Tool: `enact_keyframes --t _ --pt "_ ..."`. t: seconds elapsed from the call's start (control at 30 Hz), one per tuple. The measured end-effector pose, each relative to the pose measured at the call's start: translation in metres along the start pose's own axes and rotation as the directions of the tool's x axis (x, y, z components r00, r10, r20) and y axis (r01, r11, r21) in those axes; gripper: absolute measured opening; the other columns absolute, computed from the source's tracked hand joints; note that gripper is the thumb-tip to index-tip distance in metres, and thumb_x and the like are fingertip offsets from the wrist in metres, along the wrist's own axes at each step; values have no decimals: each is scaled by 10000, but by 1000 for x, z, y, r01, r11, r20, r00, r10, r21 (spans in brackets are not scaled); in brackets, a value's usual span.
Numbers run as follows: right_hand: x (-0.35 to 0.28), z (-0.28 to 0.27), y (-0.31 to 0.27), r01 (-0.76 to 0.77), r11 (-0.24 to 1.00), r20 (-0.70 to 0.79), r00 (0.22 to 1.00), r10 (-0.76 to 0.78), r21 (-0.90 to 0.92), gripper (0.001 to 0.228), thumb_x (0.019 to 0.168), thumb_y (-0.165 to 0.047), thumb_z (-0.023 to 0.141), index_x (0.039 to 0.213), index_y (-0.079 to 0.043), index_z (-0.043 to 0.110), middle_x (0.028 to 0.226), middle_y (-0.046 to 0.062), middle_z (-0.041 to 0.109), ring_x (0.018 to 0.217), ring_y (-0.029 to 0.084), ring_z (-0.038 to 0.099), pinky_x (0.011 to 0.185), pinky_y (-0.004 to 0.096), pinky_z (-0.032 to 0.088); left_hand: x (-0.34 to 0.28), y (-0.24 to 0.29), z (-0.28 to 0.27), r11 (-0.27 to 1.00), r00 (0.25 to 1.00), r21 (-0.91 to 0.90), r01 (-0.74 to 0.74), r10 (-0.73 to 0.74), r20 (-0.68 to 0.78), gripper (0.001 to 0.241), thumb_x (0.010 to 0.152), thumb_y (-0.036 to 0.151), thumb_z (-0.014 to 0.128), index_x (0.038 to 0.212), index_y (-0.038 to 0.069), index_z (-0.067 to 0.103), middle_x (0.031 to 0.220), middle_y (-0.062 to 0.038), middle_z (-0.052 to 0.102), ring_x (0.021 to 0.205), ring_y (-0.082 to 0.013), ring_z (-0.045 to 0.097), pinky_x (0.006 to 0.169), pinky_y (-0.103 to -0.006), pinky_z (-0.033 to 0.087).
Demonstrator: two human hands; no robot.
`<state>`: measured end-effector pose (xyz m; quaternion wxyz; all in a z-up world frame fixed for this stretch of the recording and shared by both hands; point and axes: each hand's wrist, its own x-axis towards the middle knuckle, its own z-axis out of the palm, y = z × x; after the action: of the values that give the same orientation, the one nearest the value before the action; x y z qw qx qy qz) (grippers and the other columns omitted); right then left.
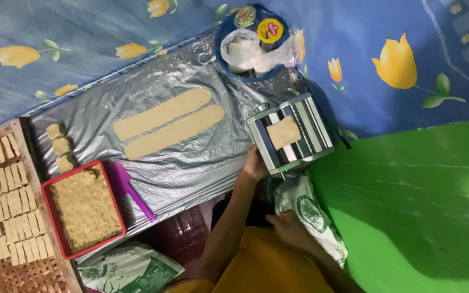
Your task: Using a manual machine to flatten dough and then cutting it into rectangular pieces for crackers.
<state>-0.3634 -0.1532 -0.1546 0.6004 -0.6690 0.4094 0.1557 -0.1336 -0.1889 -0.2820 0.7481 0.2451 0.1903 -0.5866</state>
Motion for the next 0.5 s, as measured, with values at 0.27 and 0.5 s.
enact_keyframes --t 0.27,0.5 --pt "-16 -44 -3 -134 975 67 990 124 178 477 946 -348 698 585 -96 515 479 1 445 393 139 421 401 353 345 34 -7 -23 989 994 -138 55 -41 98 439 1036 351 540 1284 9 659 1218 -162 732 1080 -295 708 1006 -457 557" --pt "-20 -110 -10 -138 990 -209 969 135 -1 520 961 -343 668 566 -21 561 449 76 490 382 195 471 413 383 403 17 -6 -4 959 970 149 -243 243 14 169 1006 137 576 1118 89 695 1019 -95 756 830 -240 752 724 -419 631"
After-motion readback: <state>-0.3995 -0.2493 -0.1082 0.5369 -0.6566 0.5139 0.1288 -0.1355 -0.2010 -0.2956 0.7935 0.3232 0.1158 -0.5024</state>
